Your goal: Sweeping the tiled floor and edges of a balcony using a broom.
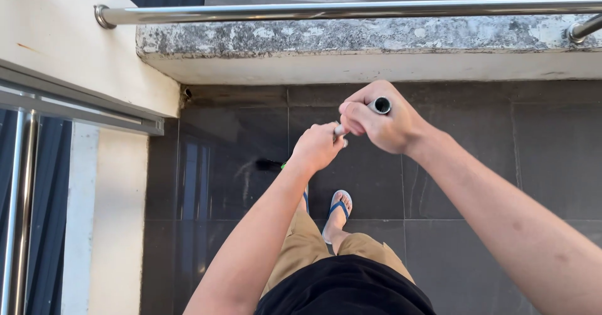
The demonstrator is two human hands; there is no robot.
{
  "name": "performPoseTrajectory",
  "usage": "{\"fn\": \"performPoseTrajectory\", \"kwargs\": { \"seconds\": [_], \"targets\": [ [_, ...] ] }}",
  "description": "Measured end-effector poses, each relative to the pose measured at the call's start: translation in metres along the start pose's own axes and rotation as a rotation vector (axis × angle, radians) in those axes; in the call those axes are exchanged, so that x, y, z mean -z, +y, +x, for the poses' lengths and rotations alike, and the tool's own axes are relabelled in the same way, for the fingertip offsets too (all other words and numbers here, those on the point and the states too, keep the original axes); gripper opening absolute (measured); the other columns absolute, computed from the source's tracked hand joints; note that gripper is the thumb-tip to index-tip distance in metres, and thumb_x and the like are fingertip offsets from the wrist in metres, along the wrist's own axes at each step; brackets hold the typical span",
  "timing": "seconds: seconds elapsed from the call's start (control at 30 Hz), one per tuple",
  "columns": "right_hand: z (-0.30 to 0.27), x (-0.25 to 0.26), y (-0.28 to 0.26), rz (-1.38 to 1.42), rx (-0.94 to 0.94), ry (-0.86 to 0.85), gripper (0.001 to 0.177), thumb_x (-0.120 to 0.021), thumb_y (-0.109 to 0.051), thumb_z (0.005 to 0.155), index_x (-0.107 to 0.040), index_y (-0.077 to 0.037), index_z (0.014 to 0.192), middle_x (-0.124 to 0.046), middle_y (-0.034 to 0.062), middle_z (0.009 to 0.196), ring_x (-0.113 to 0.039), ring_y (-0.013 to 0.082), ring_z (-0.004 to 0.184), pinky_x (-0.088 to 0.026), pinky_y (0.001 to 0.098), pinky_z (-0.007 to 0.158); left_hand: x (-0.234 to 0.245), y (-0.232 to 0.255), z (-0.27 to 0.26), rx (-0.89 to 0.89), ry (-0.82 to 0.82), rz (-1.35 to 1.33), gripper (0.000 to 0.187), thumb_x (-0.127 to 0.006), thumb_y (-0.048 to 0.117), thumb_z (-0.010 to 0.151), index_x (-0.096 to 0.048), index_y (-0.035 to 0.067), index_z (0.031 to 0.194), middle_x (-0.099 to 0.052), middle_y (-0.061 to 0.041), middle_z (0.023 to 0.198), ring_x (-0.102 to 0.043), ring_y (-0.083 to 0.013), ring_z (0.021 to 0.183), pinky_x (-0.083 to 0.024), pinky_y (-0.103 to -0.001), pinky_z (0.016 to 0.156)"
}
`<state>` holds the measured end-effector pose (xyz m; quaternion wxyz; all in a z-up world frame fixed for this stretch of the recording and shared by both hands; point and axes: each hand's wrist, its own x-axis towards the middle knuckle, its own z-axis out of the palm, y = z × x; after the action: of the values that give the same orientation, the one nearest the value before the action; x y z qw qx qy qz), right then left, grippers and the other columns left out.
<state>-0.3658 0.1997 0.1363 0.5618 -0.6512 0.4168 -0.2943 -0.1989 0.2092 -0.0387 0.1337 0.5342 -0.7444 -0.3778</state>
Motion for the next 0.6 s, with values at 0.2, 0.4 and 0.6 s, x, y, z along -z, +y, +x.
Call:
{"fn": "performPoseTrajectory", "kwargs": {
  "seconds": [0.2, 0.4, 0.6],
  "targets": [
    [-0.029, -0.017, -0.051, 0.027, 0.025, 0.077, 0.05, -0.061, -0.033, 0.102, -0.06, -0.002, 0.062, -0.053, 0.0003, 0.058, -0.047, 0.0075, 0.057, -0.035, 0.0271, 0.051, 0.039, 0.034, -0.053, 0.014, 0.172, 0.053, 0.019, -0.061, 0.028, 0.091, -0.067, 0.012, 0.101, -0.074, -0.014, 0.093, -0.07, -0.0381, 0.089, -0.054, -0.052, 0.076],
    [-0.006, -0.08, -0.05, 0.156, 0.293, -0.009, 0.038, -0.066, -0.022, 0.102, -0.064, -0.004, 0.069, -0.062, -0.0023, 0.065, -0.054, 0.0043, 0.062, -0.041, 0.0229, 0.056, 0.073, -0.029, -0.101, 0.09, 0.267, 0.156, 0.024, -0.065, 0.032, 0.094, -0.064, 0.01, 0.102, -0.072, -0.015, 0.103, -0.069, -0.0397, 0.094, -0.055, -0.053, 0.077],
    [0.029, -0.181, -0.064, 0.165, 0.296, -0.094, 0.037, -0.061, -0.019, 0.106, -0.068, 0.001, 0.076, -0.065, 0.0012, 0.069, -0.063, 0.006, 0.077, -0.053, 0.0261, 0.073, 0.138, -0.101, -0.169, 0.226, 0.215, 0.21, 0.027, -0.062, 0.032, 0.094, -0.062, 0.012, 0.113, -0.072, -0.013, 0.105, -0.069, -0.0391, 0.096, -0.055, -0.053, 0.078]
  ]
}}
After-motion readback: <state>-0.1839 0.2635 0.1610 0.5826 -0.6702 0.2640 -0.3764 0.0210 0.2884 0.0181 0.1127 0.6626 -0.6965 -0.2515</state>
